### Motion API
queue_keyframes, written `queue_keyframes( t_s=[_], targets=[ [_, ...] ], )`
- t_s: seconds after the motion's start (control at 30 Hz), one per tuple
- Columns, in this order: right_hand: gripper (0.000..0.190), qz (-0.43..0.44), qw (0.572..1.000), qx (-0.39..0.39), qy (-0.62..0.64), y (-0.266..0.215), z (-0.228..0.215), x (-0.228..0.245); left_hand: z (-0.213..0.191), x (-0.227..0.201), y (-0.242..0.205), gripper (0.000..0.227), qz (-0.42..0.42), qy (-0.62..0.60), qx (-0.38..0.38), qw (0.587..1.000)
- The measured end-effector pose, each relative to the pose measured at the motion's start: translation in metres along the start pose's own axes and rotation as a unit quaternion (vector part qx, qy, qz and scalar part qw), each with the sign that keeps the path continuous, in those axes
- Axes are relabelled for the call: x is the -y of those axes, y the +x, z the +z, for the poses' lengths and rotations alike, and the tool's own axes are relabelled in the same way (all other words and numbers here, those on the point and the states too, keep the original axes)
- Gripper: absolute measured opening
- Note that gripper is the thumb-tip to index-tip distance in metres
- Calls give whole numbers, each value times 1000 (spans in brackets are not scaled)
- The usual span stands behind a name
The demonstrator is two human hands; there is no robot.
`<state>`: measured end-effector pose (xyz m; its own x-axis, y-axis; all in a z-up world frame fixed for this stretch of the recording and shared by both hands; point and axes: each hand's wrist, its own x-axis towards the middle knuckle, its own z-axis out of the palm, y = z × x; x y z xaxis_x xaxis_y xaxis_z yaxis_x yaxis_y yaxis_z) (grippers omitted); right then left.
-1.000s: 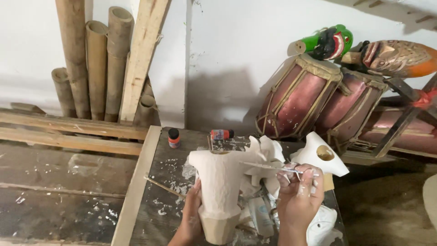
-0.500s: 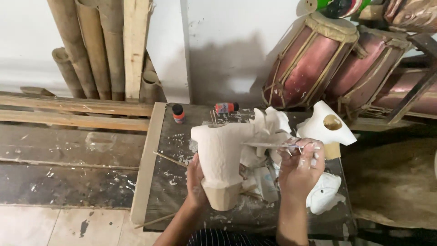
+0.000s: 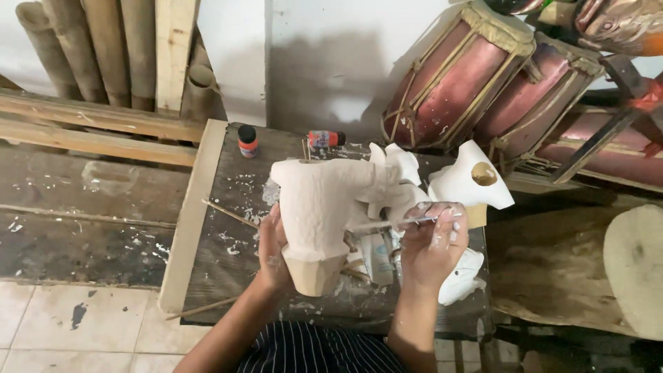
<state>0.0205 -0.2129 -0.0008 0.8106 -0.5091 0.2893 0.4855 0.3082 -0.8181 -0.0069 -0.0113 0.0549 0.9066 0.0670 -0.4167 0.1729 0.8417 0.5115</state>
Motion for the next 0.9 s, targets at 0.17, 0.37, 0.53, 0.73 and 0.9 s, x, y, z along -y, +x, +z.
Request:
queue_keyframes(
  t_s=[0.17,0.37,0.53,0.73,0.9],
  targets=[
    [23,11,1000,-16,-18,-3,14,5,-15,7,8,74,9,-25,-14,1000],
    [22,-35,999,-34,0,5,16,4,0,-4,-4,76,-13,-32,-4,999],
    [27,-11,999,-11,-29,-3,22,12,4,-8,-3,77,-24,-24,-3,999],
    [25,-71,996,-46,-25,2,47,29,15,-11,-13,76,-38,-8,4,999],
    [20,-103,994,-40,-11,3,29,14,13,-14,-12,85,-85,10,17,996]
  ],
)
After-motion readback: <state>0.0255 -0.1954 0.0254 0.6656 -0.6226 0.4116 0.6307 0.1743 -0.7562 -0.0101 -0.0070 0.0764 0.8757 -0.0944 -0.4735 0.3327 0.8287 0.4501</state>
